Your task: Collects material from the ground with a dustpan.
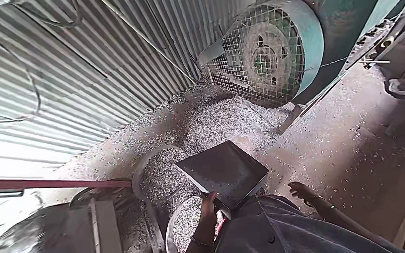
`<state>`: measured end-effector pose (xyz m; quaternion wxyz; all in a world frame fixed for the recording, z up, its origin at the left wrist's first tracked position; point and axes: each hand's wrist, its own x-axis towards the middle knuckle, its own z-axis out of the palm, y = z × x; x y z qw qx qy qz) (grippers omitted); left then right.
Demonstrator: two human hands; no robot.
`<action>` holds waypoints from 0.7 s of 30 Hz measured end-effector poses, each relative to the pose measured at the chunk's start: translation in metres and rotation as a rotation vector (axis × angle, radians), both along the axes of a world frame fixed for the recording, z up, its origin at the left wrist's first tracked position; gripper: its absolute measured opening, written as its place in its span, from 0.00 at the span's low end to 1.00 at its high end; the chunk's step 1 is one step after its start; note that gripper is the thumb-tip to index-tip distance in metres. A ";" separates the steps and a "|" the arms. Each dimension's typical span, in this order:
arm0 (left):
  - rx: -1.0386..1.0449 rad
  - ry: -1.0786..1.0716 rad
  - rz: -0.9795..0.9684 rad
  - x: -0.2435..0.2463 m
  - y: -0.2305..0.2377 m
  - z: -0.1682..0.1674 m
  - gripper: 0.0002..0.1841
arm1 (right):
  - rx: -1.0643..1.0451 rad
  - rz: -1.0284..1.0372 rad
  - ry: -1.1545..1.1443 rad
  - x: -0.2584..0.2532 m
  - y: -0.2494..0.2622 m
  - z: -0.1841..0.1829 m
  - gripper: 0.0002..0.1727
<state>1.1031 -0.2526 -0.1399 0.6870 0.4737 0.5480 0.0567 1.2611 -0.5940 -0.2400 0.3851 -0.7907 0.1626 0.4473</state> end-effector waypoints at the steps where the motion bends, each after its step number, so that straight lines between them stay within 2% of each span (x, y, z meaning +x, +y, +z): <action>1: 0.003 -0.014 0.013 0.006 0.000 0.005 0.40 | 0.050 0.005 0.013 0.018 0.015 0.012 0.26; 4: 0.006 -0.067 0.081 0.023 0.007 0.017 0.40 | 0.214 0.047 0.018 0.068 0.065 0.044 0.29; 6: 0.008 -0.101 0.110 0.031 0.015 0.020 0.42 | 0.308 0.005 0.055 0.090 0.103 0.058 0.30; 10: 0.027 -0.138 0.179 0.058 0.042 0.017 0.42 | 0.363 -0.028 0.114 0.117 0.182 0.081 0.36; 13: 0.010 -0.157 0.215 0.091 0.075 0.009 0.44 | 0.320 -0.140 0.161 0.133 0.235 0.078 0.43; 17: -0.055 -0.190 0.197 0.155 0.141 -0.022 0.43 | 0.290 -0.242 0.272 0.166 0.308 0.068 0.41; 21: -0.128 -0.025 0.030 0.232 0.196 -0.054 0.50 | 0.233 -0.366 0.358 0.212 0.377 0.059 0.43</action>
